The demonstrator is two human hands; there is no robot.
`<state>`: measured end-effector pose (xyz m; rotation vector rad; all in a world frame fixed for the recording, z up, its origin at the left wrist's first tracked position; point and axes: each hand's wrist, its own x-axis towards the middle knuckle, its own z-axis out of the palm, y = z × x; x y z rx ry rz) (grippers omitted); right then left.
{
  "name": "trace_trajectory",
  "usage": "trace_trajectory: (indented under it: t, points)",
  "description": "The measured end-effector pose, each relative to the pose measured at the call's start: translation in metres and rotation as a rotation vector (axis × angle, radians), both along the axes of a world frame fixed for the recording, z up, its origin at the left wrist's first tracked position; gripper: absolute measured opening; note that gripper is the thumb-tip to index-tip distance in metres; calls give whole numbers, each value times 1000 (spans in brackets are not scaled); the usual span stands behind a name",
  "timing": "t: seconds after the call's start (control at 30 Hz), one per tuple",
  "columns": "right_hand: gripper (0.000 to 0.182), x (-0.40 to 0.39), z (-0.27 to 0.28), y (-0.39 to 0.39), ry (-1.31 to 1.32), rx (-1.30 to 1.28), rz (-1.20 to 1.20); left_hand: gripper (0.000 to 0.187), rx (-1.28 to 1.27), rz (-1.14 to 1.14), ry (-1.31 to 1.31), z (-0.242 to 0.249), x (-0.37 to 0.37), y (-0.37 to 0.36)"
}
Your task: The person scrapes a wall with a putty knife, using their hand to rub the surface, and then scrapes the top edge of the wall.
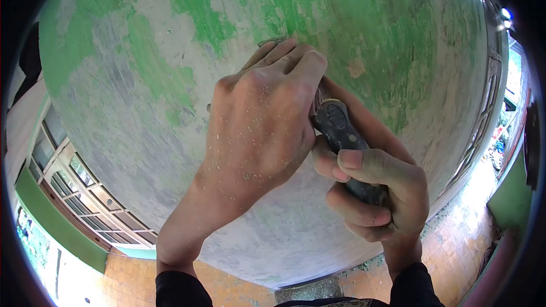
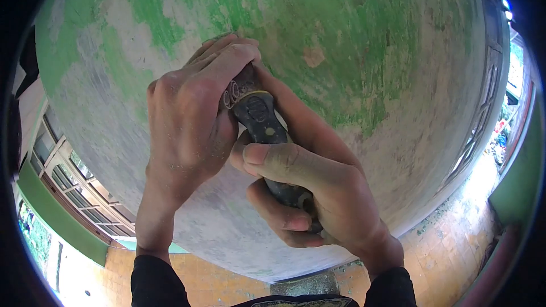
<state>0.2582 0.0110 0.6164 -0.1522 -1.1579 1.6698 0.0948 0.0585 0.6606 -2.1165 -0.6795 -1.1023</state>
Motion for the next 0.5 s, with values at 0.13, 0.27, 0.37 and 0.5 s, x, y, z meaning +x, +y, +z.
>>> trace_trajectory:
  t: [0.13, 0.27, 0.37, 0.5]
  points:
    - [82, -2, -3, -2, -28, 6, -35, 40, 61, 42, 14, 1, -1, 4]
    - [81, -4, -5, -2, -32, 36, -31, 40, 25, 37, 40, 1, -1, 1]
    - [79, -4, -4, 2, -41, 76, -44, 39, -28, 35, -1, 3, -1, 1]
    - [77, -3, -6, 0, -74, 102, -73, 39, 40, 18, 27, 4, 0, 1]
